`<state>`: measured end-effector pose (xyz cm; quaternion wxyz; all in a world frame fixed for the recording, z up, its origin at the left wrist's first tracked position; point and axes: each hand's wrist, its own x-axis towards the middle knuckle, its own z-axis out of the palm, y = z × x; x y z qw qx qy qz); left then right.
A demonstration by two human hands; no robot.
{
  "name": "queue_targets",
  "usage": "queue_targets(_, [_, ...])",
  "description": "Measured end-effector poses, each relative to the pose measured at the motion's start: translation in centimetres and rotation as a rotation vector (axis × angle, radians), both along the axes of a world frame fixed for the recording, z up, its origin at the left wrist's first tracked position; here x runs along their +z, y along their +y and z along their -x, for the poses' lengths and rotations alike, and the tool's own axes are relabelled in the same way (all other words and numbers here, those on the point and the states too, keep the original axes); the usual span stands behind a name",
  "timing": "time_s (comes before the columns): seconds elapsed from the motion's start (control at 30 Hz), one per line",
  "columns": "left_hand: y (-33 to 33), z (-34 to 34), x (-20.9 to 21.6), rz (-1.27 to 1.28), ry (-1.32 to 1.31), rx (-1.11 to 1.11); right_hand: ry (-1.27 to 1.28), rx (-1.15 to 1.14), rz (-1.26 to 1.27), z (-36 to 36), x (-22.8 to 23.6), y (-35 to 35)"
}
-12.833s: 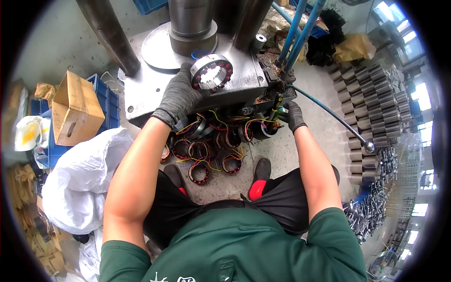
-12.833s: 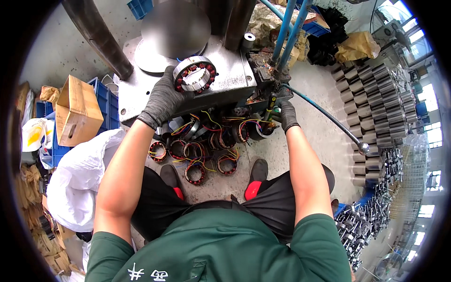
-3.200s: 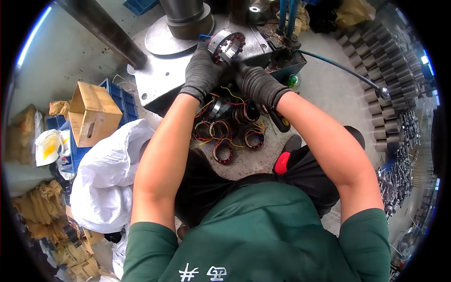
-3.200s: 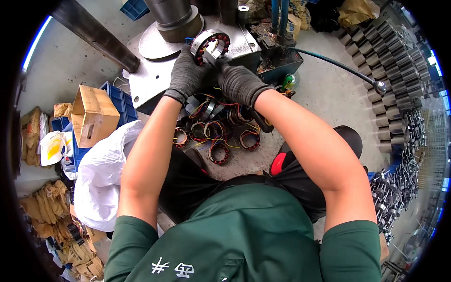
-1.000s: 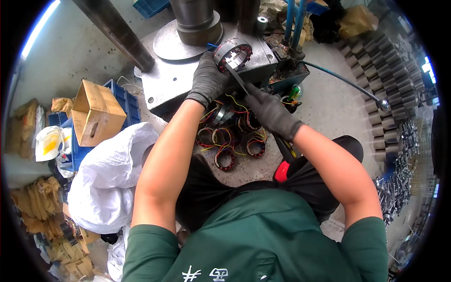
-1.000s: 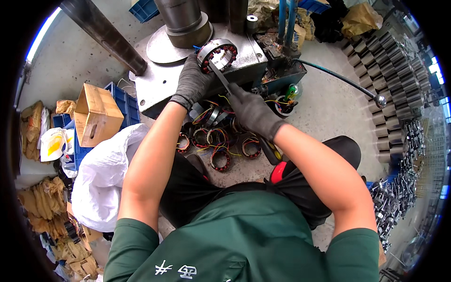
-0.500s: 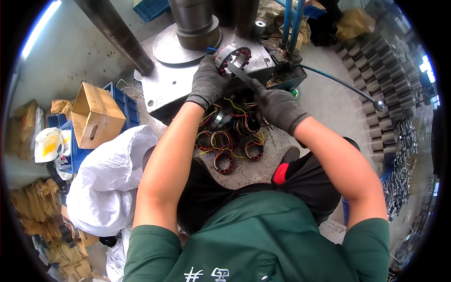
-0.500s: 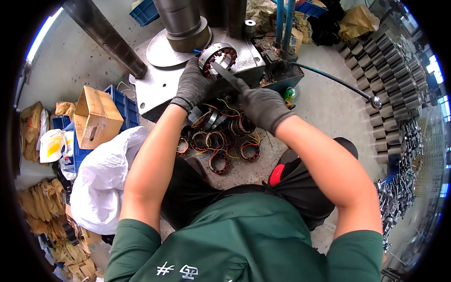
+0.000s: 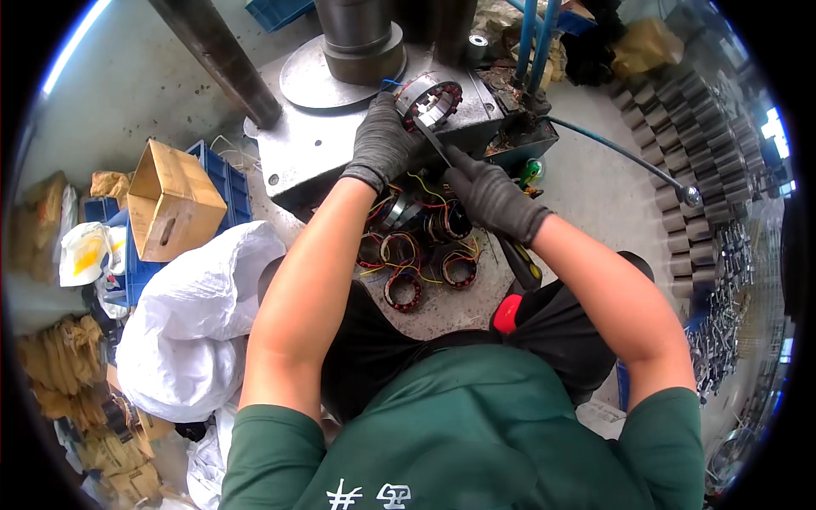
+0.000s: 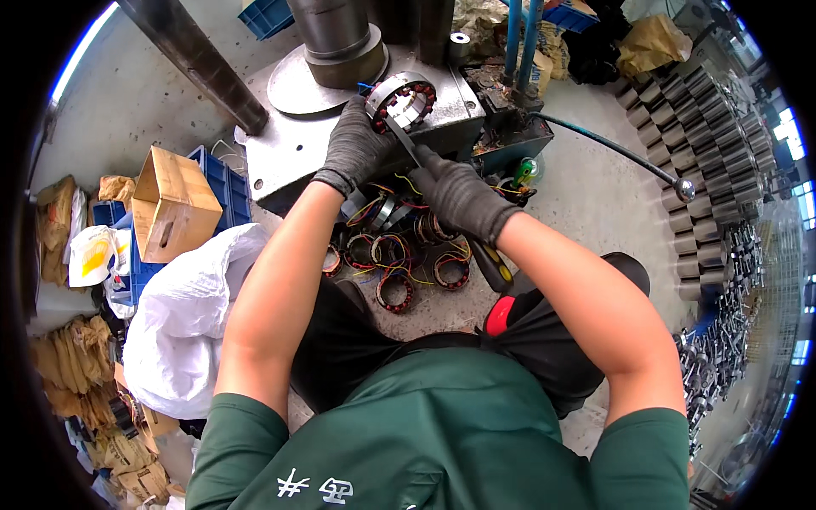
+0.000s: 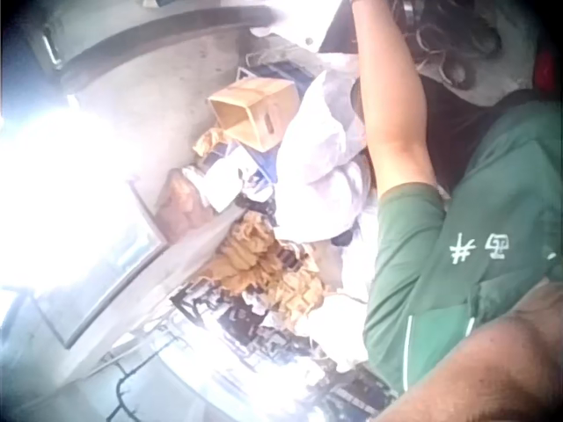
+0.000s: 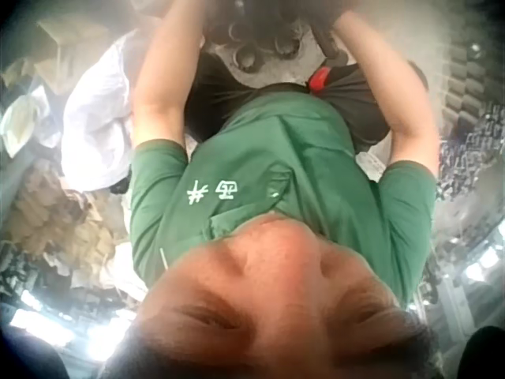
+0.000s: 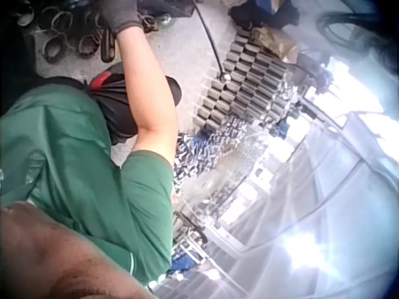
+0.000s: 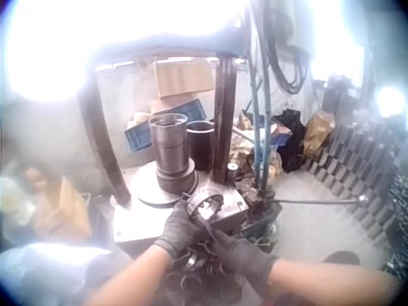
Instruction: The person uses a press machine and a small tool to assemble a stator by inserting copper coils into a metal frame and then securing them.
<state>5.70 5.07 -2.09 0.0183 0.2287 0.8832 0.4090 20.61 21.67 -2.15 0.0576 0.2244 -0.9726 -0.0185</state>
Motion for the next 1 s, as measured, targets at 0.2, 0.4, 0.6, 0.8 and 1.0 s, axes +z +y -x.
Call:
queue_targets(0.2, [-0.2, -0.1, 1.1, 0.016, -0.003, -0.051, -0.201, -0.101, 0.308, -1.7, 0.1, 1.1])
queue_targets(0.4, [-0.2, -0.7, 1.3, 0.095, 0.040, -0.022, -0.419, -0.572, 0.173, 3.7, 4.1, -1.2])
queue_targets(0.6, [-0.3, -0.4, 1.2, 0.123, 0.054, 0.039, -0.160, -0.391, 0.311, -1.4, 1.4, 1.7])
queue_targets(0.8, [0.2, -0.8, 2.6, 0.206, 0.074, -0.017, -0.109, -0.387, 0.099, -0.9, 1.9, 4.4])
queue_targets(1.0, [1.1, -1.6, 2.7, 0.175, 0.068, 0.050, -0.240, -0.519, 0.380, 4.2, -0.7, 0.5])
